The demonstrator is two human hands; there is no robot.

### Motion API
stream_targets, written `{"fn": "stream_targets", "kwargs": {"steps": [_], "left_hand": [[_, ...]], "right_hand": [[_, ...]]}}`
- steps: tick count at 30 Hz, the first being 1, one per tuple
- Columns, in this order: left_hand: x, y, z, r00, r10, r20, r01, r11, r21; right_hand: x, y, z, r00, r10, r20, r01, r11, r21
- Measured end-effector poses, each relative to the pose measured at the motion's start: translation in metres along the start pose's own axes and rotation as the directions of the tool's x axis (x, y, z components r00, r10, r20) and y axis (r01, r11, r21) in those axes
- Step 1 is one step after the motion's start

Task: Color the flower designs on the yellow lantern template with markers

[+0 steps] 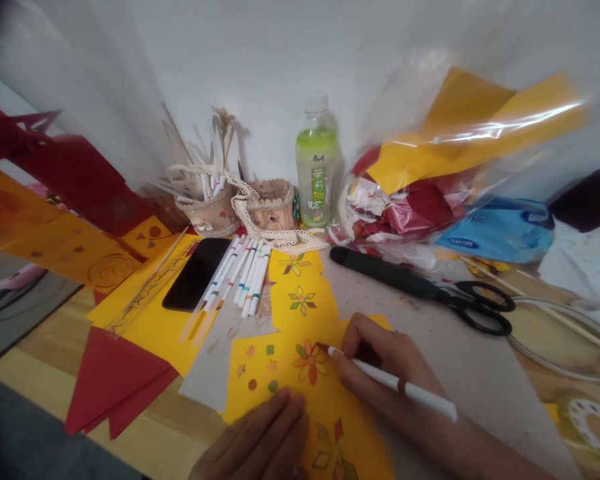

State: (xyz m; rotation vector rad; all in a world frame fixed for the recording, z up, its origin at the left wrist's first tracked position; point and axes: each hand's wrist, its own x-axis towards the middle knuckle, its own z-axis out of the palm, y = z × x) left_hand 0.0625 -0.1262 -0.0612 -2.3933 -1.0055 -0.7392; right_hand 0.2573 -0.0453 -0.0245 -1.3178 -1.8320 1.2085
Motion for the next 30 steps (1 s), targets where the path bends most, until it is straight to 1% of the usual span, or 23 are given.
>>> {"fn": "stream_targets", "kwargs": {"steps": [3,5,11,17,20,25,30], "left_hand": [[0.000,0.000,0.000,1.000,-0.013,-0.003,0.013,1.000,-0.003],[0.000,0.000,0.001,1.000,-0.016,-0.004,0.016,1.000,-0.004],[0.000,0.002,0.000,0.999,-0.041,-0.005,0.041,0.999,-0.018],[0.001,0.002,-0.001,0.999,-0.047,-0.003,0.047,0.999,-0.025],[0.001,0.001,-0.002,0.999,-0.046,0.005,0.046,0.999,-0.028],[0.000,0.001,-0.001,0.999,-0.033,0.015,0.034,0.999,-0.034],[0.000,0.001,-0.002,0.999,-0.032,0.016,0.032,0.999,-0.013]], "right_hand": [[0.000,0.003,-0.002,0.999,-0.015,0.032,0.017,0.999,-0.049],[0.000,0.004,-0.004,0.999,-0.027,0.044,0.029,0.998,-0.053],[0.000,0.004,-0.005,0.999,-0.025,0.023,0.025,1.000,-0.016],[0.002,0.004,-0.006,0.998,-0.065,0.002,0.065,0.997,-0.030],[0.002,0.002,-0.004,0.999,-0.050,0.008,0.050,0.998,-0.026],[0.000,-0.005,0.001,0.997,-0.017,-0.079,0.022,0.998,0.057],[0.000,-0.004,0.003,0.997,0.003,-0.071,0.003,0.997,0.072]]}}
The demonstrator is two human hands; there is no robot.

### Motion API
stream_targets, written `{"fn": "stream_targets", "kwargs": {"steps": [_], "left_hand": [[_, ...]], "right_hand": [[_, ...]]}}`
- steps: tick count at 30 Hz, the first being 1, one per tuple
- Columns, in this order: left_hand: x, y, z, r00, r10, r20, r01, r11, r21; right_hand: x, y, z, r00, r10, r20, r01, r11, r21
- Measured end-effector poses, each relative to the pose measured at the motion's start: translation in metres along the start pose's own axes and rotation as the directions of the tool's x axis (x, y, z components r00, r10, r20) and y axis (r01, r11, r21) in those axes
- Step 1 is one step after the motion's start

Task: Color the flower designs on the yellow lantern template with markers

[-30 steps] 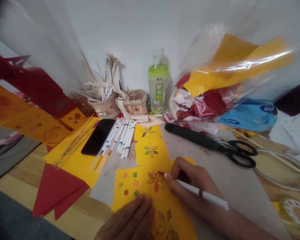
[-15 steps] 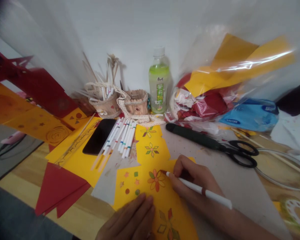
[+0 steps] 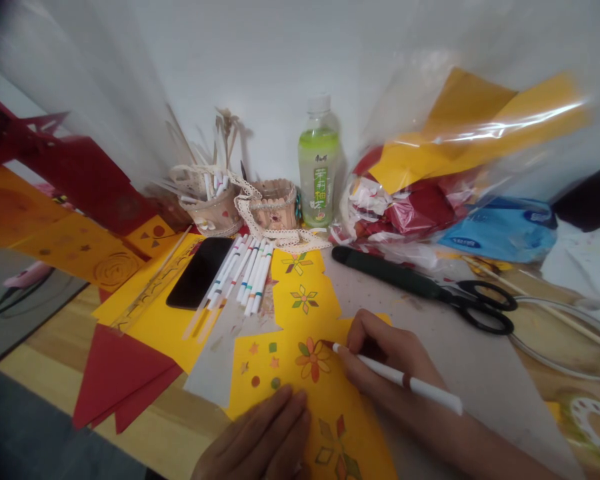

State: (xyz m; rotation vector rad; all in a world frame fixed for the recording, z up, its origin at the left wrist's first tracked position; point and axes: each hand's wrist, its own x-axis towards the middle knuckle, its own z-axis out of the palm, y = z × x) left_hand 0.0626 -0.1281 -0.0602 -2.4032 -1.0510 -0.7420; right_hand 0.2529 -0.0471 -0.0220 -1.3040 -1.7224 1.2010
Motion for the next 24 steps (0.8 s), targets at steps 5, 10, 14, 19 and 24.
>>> {"fn": "stream_targets", "kwargs": {"steps": [5,10,14,19,24], "left_hand": [[-0.0001,-0.0001,-0.0001,1.000,0.016,0.003,-0.016,1.000,0.011],[0.0021,0.0002,-0.0006,1.000,-0.012,-0.008,0.012,1.000,-0.002],[0.0031,-0.0002,-0.0010,1.000,-0.007,-0.013,0.007,1.000,-0.011],[0.0017,-0.0001,-0.0007,1.000,-0.012,-0.009,0.012,1.000,-0.017],[0.0017,0.0005,0.0000,0.999,-0.025,-0.028,0.025,0.999,-0.031]], "right_hand": [[0.0001,0.0037,-0.0011,1.000,0.006,0.014,-0.006,1.000,0.015],[-0.0010,0.0045,-0.0012,1.000,-0.004,0.017,0.004,1.000,0.000],[-0.0015,0.0070,-0.0009,0.999,-0.024,0.033,0.024,0.999,0.025],[-0.0017,0.0053,-0.0012,1.000,-0.019,0.023,0.019,1.000,0.000],[-0.0020,-0.0001,-0.0017,0.999,-0.012,0.047,0.012,1.000,0.017]]}}
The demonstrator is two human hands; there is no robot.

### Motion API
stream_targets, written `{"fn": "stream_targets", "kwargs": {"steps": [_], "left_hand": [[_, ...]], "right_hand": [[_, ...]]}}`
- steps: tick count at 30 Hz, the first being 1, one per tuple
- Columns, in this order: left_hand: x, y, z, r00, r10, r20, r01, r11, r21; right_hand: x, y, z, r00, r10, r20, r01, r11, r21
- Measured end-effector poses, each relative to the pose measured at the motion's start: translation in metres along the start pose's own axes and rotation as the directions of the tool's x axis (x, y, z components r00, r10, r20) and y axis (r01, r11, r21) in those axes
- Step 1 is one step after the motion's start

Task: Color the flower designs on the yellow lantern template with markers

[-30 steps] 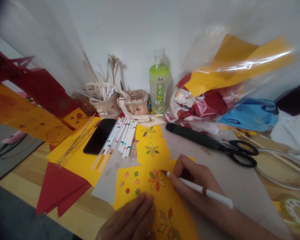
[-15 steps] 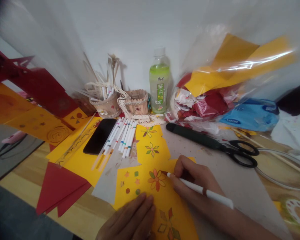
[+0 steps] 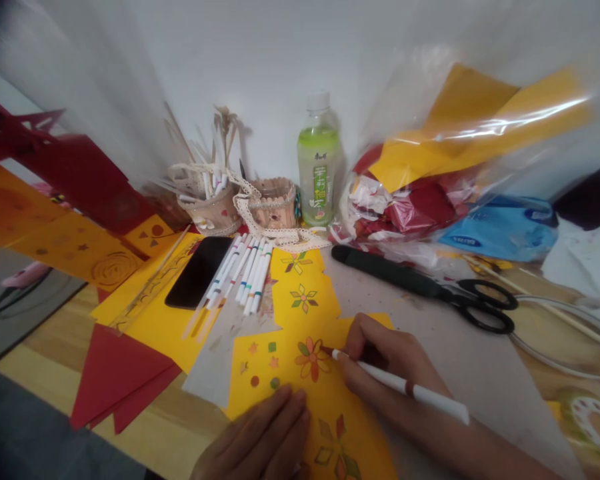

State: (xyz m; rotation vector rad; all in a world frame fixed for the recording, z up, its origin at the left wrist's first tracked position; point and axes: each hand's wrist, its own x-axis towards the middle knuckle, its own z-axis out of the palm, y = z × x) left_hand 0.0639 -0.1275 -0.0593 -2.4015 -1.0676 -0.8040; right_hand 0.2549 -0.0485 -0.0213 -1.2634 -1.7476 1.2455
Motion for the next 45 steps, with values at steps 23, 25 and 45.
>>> {"fn": "stream_targets", "kwargs": {"steps": [23,25,45], "left_hand": [[-0.0021,0.0010,0.0008,1.000,0.011,0.026,-0.011,1.000,0.013],[-0.0018,0.0007,0.0010,1.000,0.006,0.019,-0.006,1.000,0.013],[-0.0026,0.0001,0.0013,1.000,0.014,0.012,-0.014,1.000,0.002]], "right_hand": [[-0.0018,0.0048,-0.0005,0.995,-0.014,0.103,0.020,0.998,-0.056],[-0.0013,0.0038,-0.0024,0.990,-0.002,0.144,0.012,0.998,-0.070],[-0.0010,0.0027,-0.0016,0.994,-0.019,0.108,0.024,0.999,-0.046]]}}
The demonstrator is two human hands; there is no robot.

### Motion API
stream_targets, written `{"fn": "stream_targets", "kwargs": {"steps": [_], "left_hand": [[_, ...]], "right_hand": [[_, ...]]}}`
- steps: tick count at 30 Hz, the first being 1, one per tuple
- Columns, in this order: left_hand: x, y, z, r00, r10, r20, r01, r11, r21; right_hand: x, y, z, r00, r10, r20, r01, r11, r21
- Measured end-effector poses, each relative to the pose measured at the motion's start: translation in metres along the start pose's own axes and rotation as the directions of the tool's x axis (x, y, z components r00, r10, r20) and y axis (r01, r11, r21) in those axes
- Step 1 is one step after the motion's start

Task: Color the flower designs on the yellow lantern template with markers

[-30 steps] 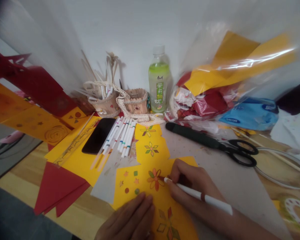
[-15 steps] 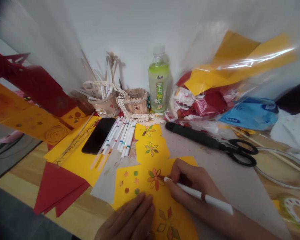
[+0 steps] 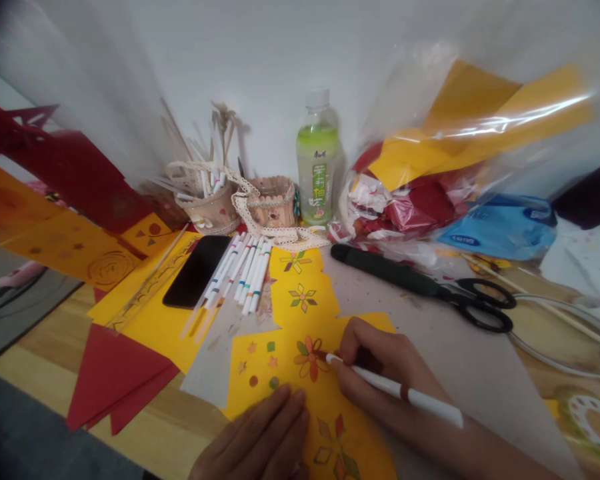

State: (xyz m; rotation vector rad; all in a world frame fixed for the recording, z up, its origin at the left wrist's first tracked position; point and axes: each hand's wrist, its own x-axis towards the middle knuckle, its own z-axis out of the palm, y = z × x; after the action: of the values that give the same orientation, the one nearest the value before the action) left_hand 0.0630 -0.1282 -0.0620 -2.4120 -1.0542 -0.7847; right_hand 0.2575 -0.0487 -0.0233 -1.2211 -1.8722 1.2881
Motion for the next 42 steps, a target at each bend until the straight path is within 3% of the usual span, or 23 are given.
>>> {"fn": "stream_targets", "kwargs": {"steps": [12,21,37,42], "left_hand": [[0.0013,0.0010,-0.0001,1.000,-0.006,-0.005,0.006,1.000,0.017],[0.0027,-0.0010,-0.0005,1.000,0.001,-0.003,-0.001,1.000,0.020],[-0.0008,0.0001,0.0004,1.000,0.001,0.013,-0.002,1.000,0.020],[-0.0001,0.0000,-0.0009,1.000,0.000,0.015,0.000,1.000,0.026]], "right_hand": [[-0.0002,0.0046,-0.0025,1.000,0.001,0.004,-0.001,0.996,-0.088],[0.0006,0.0014,-0.0023,1.000,0.005,0.008,-0.005,1.000,-0.027],[0.0012,0.0036,-0.0041,0.998,-0.002,0.068,0.007,0.997,-0.071],[0.0018,0.0018,-0.0018,1.000,-0.011,-0.021,0.010,0.997,-0.071]]}}
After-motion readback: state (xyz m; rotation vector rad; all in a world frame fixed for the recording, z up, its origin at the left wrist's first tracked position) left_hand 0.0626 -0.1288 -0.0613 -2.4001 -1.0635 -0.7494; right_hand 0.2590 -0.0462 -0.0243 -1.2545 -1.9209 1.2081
